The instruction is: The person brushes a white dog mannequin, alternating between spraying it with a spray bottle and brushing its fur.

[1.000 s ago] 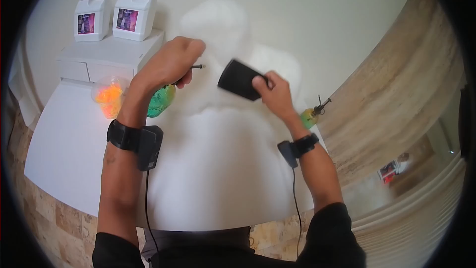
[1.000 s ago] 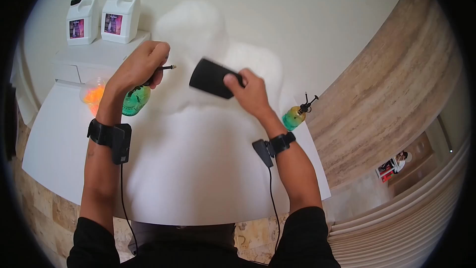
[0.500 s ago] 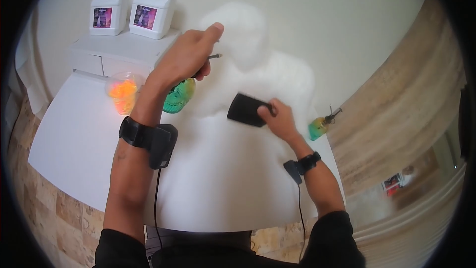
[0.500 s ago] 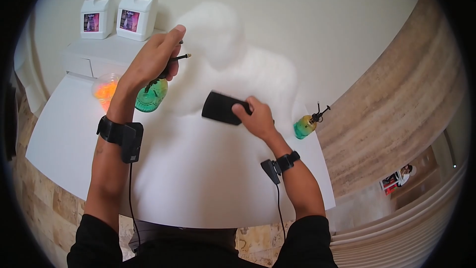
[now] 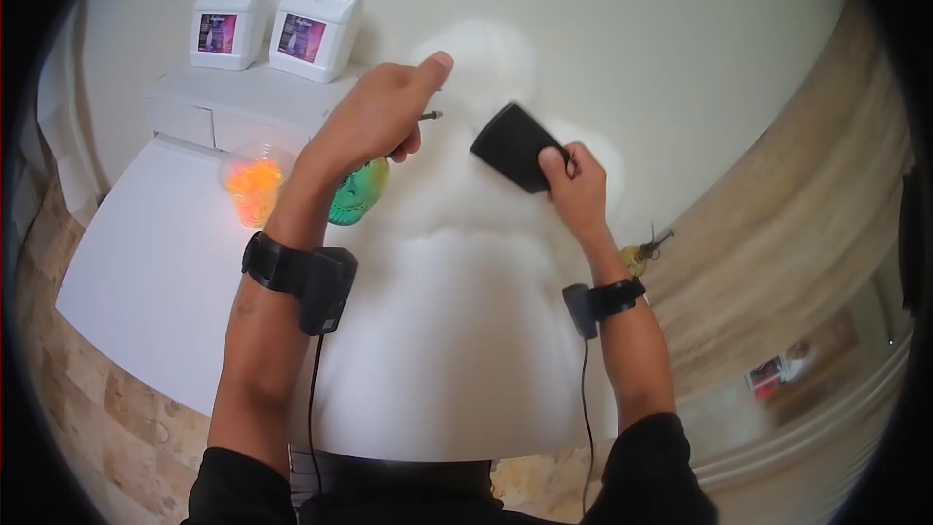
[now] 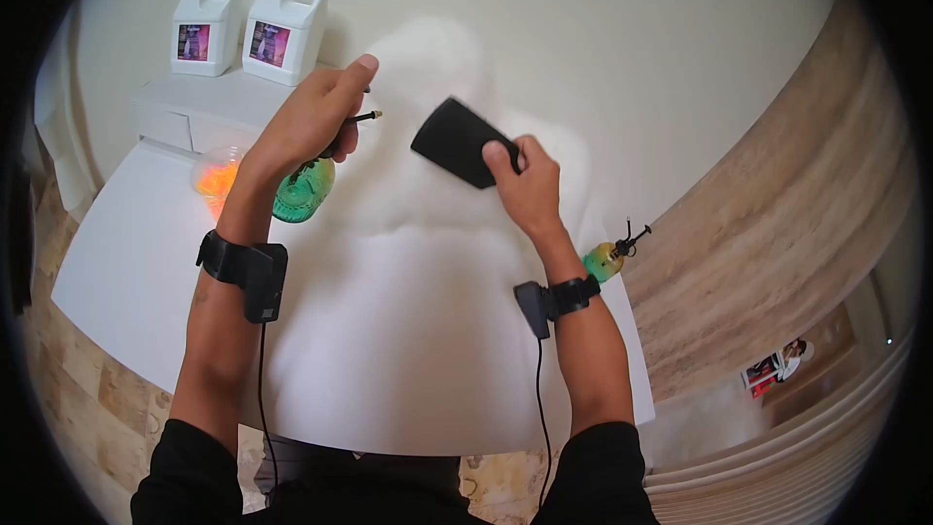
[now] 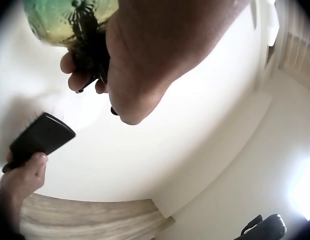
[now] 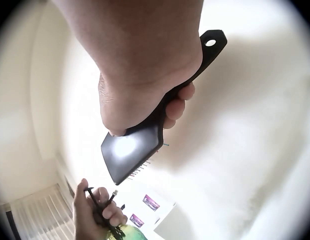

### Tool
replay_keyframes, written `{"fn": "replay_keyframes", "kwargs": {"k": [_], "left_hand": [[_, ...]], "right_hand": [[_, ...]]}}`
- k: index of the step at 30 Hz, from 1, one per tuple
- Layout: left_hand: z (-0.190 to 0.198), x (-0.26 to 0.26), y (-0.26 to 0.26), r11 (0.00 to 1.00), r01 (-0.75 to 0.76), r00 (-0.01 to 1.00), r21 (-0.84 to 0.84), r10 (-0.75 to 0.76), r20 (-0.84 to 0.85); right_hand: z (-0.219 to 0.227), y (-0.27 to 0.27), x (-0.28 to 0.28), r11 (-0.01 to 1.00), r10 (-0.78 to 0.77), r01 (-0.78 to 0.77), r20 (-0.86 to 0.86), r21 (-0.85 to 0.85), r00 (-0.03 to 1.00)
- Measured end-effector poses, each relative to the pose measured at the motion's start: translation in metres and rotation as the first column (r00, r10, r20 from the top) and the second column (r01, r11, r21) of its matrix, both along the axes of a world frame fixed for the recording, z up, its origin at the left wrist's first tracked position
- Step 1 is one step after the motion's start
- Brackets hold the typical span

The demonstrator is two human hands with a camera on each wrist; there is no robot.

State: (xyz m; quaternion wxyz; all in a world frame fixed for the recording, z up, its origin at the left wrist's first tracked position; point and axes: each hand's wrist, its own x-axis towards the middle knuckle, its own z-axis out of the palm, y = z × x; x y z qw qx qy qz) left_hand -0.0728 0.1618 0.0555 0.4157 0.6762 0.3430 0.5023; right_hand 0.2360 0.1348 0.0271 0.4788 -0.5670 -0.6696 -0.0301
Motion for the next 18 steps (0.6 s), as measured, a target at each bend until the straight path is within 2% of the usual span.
{"fn": "replay_keyframes", "kwargs": {"k": [1,2,4,6,7,8,10,14,16,17,18], "left_hand": [[-0.001,-0.002,0.002,1.0,-0.006,1.0,-0.002,0.006,0.01],[-0.002,-0.002,0.005,1.0,0.005,1.0,0.003,-0.005,0.02],[-0.003,-0.002,0.006,1.0,0.01,0.999,0.001,-0.01,0.034],[0.0,-0.005,0.004,1.0,0.011,0.999,-0.003,-0.012,-0.034],[-0.001,-0.003,0.006,1.0,0.016,0.999,-0.005,-0.016,-0.032],[-0.003,-0.002,0.007,0.999,0.033,0.999,0.006,-0.033,-0.029],[-0.005,0.0,0.007,0.999,0.053,0.998,0.011,-0.052,-0.028],[-0.007,0.006,0.005,0.999,0.041,0.998,0.006,-0.041,-0.039],[-0.006,0.007,0.004,0.999,0.035,0.999,0.009,-0.035,-0.04],[-0.005,0.007,0.002,0.999,0.022,0.999,0.023,-0.021,-0.049],[-0.003,0.007,0.001,0.999,0.009,0.998,0.037,-0.007,-0.061]], "right_hand": [[-0.005,-0.004,-0.002,0.999,-0.012,0.014,0.058,-0.039,0.998],[-0.012,-0.009,-0.004,0.999,-0.038,0.044,0.201,-0.025,0.979],[-0.029,-0.02,-0.002,0.984,-0.009,0.051,0.235,-0.172,0.972],[-0.041,-0.03,0.001,0.948,0.041,0.063,0.318,-0.311,0.947],[-0.035,-0.038,-0.007,0.916,0.055,0.086,0.335,-0.393,0.941],[-0.037,-0.038,-0.004,0.912,0.05,0.094,0.335,-0.399,0.941],[-0.042,-0.031,0.003,0.954,0.028,0.069,0.316,-0.291,0.948],[-0.016,-0.015,-0.002,0.997,-0.054,0.064,0.198,-0.045,0.979],[-0.002,-0.008,-0.005,0.998,-0.027,0.025,-0.047,-0.061,0.999],[0.005,-0.007,-0.009,0.999,0.023,-0.026,-0.119,-0.026,0.993],[0.009,-0.005,-0.01,0.999,0.029,-0.032,-0.12,-0.021,0.992]]}}
